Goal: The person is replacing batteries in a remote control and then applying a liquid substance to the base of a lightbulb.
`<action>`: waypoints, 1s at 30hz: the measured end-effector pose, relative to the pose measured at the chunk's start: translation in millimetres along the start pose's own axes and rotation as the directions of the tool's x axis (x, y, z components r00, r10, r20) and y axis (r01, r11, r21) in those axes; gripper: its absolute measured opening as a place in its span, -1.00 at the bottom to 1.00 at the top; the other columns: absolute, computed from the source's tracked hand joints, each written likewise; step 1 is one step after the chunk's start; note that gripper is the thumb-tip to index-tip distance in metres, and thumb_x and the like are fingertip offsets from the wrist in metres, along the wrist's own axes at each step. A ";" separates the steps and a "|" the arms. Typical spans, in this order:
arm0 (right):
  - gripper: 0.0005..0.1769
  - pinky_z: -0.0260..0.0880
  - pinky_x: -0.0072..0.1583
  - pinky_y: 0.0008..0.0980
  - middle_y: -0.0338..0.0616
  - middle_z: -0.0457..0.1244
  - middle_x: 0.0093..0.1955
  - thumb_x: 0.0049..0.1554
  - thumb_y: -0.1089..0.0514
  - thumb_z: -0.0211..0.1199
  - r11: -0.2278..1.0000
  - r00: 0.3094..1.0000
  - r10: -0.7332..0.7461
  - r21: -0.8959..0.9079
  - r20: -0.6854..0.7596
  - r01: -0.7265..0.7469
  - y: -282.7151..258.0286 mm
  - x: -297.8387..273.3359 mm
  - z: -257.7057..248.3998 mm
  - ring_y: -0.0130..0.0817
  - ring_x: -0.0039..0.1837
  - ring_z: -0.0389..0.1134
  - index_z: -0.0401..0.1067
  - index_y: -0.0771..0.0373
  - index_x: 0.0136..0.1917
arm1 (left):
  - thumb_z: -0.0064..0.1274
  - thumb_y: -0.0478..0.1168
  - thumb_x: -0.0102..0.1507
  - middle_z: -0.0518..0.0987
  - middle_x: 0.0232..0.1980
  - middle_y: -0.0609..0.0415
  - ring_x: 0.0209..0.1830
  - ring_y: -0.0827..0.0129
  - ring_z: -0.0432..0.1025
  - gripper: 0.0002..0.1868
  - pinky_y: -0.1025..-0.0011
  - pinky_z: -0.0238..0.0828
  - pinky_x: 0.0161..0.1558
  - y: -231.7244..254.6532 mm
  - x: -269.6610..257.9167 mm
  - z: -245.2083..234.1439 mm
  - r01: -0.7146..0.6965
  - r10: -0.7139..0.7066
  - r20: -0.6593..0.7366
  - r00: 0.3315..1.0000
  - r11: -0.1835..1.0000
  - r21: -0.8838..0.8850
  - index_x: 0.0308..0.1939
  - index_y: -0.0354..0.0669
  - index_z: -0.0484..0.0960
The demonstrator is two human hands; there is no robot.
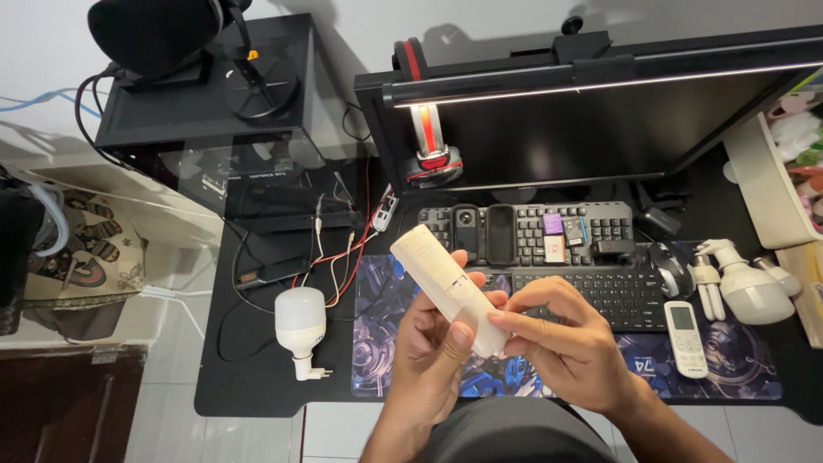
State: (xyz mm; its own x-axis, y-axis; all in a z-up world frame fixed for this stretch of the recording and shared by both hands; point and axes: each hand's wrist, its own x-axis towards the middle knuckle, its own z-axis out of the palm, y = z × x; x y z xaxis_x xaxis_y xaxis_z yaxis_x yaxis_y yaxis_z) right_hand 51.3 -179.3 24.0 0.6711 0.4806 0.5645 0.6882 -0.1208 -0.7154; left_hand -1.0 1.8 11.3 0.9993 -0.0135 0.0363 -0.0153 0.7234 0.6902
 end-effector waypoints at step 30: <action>-0.52 0.51 0.00 -0.50 -0.17 0.27 0.02 0.02 0.52 0.32 0.993 0.998 0.066 0.096 -0.009 -0.065 3.1 0.0 1.5 -0.42 0.03 0.40 0.59 0.19 0.17 | 0.27 -0.05 0.30 0.59 0.19 -0.14 0.25 0.26 0.50 -0.13 0.27 0.46 0.28 2.0 2.9 0.2 0.034 -0.035 0.007 0.999 0.995 0.096 0.53 -0.37 0.17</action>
State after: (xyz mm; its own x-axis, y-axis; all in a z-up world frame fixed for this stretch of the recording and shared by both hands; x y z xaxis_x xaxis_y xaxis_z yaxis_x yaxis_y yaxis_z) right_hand 53.1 -178.4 21.2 0.7174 0.4639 0.5198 0.6137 -0.0676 -0.7867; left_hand 1.8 3.1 13.0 0.9989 -0.0441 0.0172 0.0158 0.6530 0.7572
